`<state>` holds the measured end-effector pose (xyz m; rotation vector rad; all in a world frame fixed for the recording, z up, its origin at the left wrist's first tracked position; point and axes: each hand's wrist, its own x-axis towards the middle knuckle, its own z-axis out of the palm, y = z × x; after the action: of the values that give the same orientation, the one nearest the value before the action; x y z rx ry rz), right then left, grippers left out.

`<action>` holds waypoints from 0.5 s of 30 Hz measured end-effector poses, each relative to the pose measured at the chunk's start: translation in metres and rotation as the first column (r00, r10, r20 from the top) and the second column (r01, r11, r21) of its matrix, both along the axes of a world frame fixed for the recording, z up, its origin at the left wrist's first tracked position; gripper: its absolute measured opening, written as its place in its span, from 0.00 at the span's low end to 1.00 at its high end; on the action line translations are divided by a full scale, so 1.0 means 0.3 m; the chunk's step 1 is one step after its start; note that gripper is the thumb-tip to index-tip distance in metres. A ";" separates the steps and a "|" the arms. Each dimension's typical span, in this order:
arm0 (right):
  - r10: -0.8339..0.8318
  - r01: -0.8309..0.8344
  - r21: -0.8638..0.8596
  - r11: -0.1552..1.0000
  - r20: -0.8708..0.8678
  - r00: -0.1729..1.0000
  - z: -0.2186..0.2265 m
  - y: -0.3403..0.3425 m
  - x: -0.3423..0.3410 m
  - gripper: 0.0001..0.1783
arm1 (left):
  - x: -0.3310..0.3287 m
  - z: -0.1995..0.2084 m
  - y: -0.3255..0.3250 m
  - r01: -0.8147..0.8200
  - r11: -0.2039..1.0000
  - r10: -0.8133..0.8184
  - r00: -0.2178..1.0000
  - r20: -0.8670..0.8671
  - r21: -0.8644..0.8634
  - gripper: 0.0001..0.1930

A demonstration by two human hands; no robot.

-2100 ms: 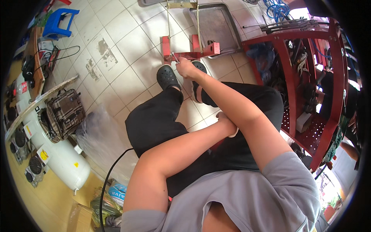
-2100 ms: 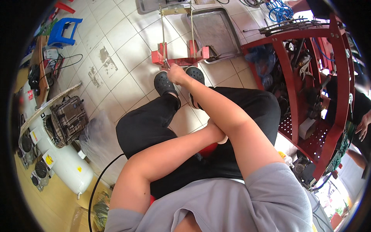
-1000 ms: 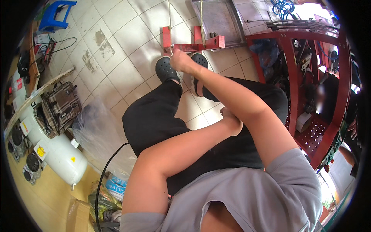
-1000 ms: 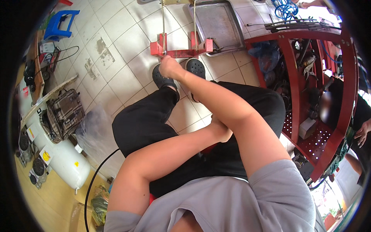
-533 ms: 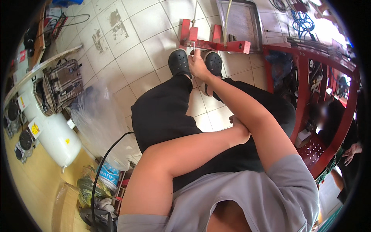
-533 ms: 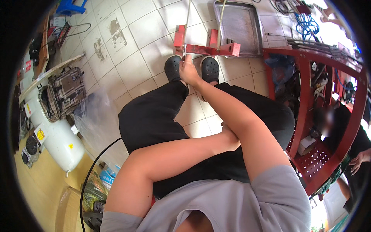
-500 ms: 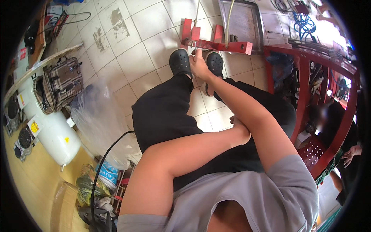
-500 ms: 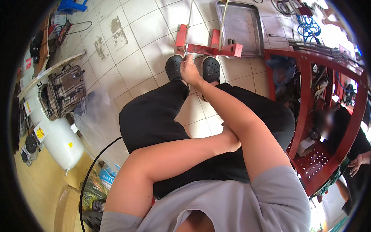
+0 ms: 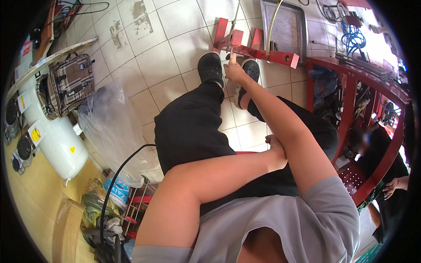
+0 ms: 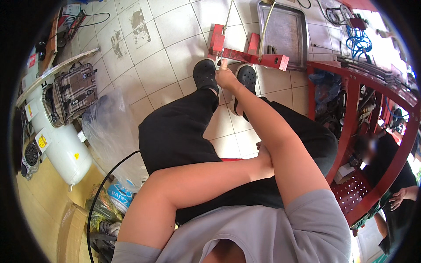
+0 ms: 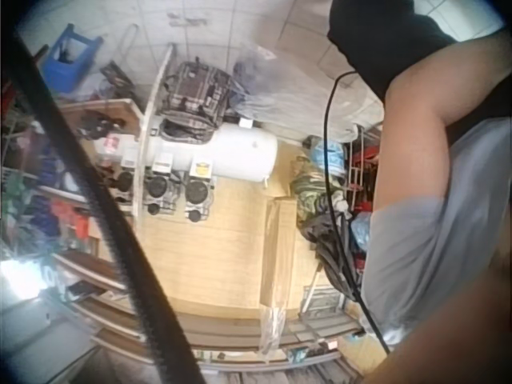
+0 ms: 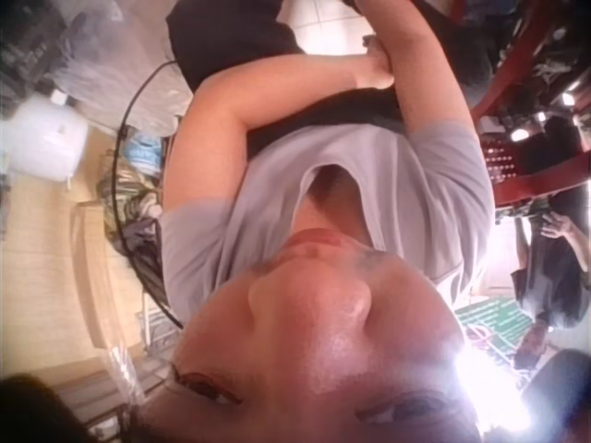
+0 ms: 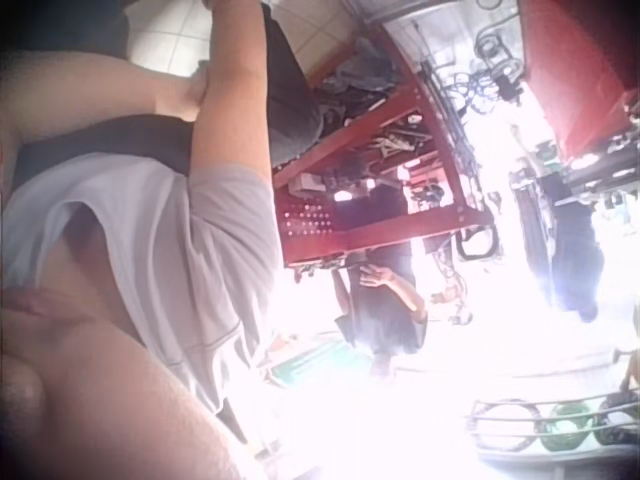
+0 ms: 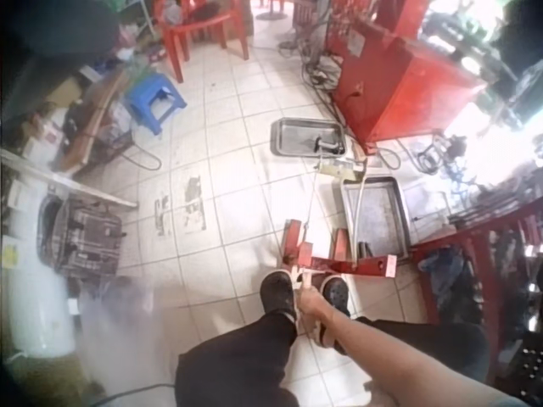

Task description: The person sits on a red stool in a workshop and uses a wrench to tighten a bolt on a red metal frame. They manipulate the frame and a metal rod, adjusting the components and securing them together.

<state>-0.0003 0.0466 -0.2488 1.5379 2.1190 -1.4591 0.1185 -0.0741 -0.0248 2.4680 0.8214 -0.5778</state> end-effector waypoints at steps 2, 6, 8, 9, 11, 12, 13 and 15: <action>-0.017 0.018 -0.009 1.000 0.031 0.999 -0.033 0.017 0.004 0.26 | 0.001 0.000 -0.005 -0.232 0.957 0.258 0.955 0.148 -0.172 0.15; -0.061 0.063 -0.016 0.998 0.081 0.995 -0.093 0.042 0.004 0.26 | -0.004 -0.005 -0.022 -0.277 0.937 0.322 0.922 0.217 -0.215 0.15; -0.090 0.097 -0.036 0.995 0.167 0.982 -0.095 0.060 -0.008 0.24 | -0.004 -0.006 -0.019 -0.342 0.887 0.429 0.858 0.282 -0.309 0.14; -0.106 0.123 -0.094 0.988 0.166 0.980 -0.095 0.071 -0.010 0.23 | -0.004 -0.009 -0.023 -0.367 0.872 0.464 0.830 0.310 -0.324 0.14; -0.132 0.167 -0.212 0.963 0.171 0.976 -0.053 0.095 -0.026 0.20 | 0.016 -0.038 -0.056 -0.414 0.836 0.535 0.762 0.365 -0.360 0.14; -0.115 0.153 -0.250 0.956 0.161 0.980 -0.032 0.100 -0.035 0.20 | 0.023 -0.053 -0.075 -0.435 0.816 0.568 0.725 0.390 -0.380 0.14; -0.102 0.142 -0.283 0.949 0.152 0.983 -0.005 0.109 -0.039 0.20 | 0.064 -0.100 -0.105 -0.459 0.796 0.601 0.684 0.415 -0.395 0.14; -0.079 0.113 -0.271 0.956 0.135 0.988 0.008 0.123 -0.039 0.18 | 0.214 -0.251 -0.194 -0.497 0.753 0.657 0.595 0.462 -0.431 0.13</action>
<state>-0.0119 0.0835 -0.2464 1.5955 1.7076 -1.5691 0.1827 -0.1323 -0.1001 1.7805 1.1146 0.3172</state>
